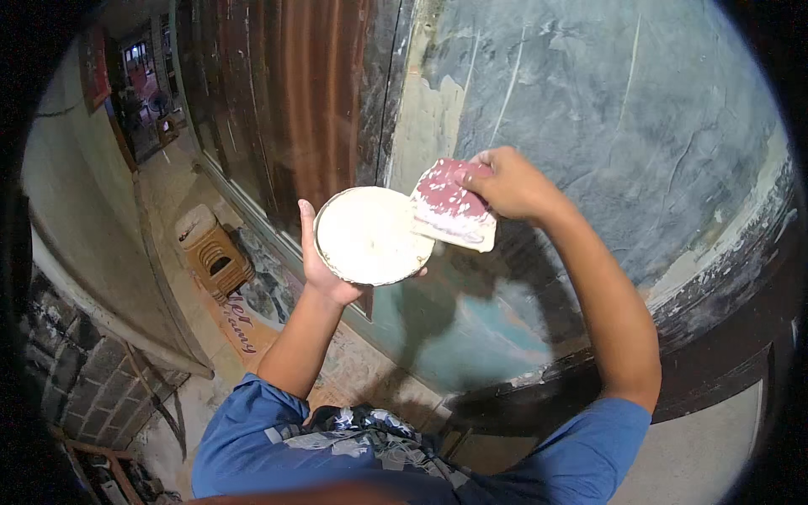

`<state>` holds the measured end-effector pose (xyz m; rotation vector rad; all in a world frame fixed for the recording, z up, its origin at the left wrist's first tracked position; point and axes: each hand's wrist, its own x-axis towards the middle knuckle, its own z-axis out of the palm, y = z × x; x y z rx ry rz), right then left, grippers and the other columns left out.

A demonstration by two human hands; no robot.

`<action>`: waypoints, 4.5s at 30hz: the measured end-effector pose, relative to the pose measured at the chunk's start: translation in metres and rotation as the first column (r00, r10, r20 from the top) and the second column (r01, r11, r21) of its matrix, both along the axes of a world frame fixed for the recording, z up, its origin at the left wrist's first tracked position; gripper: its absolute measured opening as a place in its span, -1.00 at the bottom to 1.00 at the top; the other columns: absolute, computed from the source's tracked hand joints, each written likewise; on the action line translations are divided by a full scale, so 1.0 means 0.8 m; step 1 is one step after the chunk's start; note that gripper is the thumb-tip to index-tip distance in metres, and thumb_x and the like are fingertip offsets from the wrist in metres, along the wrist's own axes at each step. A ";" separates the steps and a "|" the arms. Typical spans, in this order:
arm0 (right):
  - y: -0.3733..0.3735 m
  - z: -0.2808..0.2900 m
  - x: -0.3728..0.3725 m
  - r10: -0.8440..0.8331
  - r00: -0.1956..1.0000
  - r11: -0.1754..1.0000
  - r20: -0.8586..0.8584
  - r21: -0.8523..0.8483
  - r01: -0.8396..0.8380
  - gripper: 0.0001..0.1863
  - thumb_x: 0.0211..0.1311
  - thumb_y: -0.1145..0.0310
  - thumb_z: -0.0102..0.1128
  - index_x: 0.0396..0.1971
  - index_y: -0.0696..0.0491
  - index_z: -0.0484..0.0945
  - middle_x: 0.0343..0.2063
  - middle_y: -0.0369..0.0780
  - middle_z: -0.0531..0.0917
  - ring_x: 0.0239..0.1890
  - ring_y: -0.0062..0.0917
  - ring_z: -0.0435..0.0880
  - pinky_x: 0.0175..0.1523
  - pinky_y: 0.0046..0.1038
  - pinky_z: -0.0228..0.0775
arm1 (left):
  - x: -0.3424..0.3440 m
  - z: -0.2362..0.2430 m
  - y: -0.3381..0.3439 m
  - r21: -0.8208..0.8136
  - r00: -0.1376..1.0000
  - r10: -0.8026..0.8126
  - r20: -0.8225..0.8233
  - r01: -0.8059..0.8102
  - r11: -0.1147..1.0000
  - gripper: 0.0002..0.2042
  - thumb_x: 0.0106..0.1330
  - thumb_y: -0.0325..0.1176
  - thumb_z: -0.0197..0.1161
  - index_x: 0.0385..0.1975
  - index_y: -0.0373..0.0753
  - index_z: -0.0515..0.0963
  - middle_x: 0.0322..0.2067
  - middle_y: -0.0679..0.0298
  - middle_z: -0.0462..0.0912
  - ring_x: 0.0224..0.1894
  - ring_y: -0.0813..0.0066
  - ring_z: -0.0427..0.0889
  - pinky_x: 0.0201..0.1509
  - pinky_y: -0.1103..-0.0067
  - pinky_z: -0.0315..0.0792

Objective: The person applies putty to a wall using a putty knife, smoothing the surface.

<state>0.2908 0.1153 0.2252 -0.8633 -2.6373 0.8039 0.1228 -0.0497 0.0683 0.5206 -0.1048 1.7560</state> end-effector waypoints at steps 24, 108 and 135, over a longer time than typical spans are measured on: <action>0.017 0.058 0.019 -0.005 0.946 0.981 -0.325 0.184 0.068 -0.64 0.40 0.20 0.25 -0.19 0.27 0.63 -0.40 -0.25 0.71 -0.36 -0.67 0.61 -0.19 -0.50 0.48 | -0.005 0.022 0.055 -0.021 0.991 0.077 -0.105 -0.080 0.997 0.03 0.23 0.62 -0.38 0.34 -0.27 0.29 0.29 -0.17 0.36 0.26 -0.38 0.39 0.18 -0.43 0.24; 0.034 0.092 -0.150 -0.170 0.894 0.239 -0.414 0.863 0.445 -0.71 0.36 0.05 0.21 -0.17 -0.06 0.68 -0.35 -0.16 0.76 -0.27 -0.24 0.72 0.02 -0.20 0.18 | -0.174 -0.013 0.069 0.023 0.988 -0.152 0.017 0.152 0.988 0.04 0.15 0.66 -0.29 0.39 -0.13 0.21 0.35 -0.14 0.27 0.30 -0.39 0.34 0.12 -0.56 0.19; 0.049 0.134 -0.136 -0.203 0.834 0.292 -0.513 0.781 0.552 -0.64 0.36 -0.03 0.17 -0.13 -0.06 0.68 -0.29 -0.20 0.78 -0.18 -0.25 0.73 0.09 -0.09 0.18 | -0.202 -0.022 0.072 0.080 0.993 -0.116 0.020 0.114 0.990 -0.04 0.25 0.58 -0.27 0.38 -0.17 0.26 0.38 -0.10 0.25 0.33 -0.39 0.29 0.14 -0.58 0.11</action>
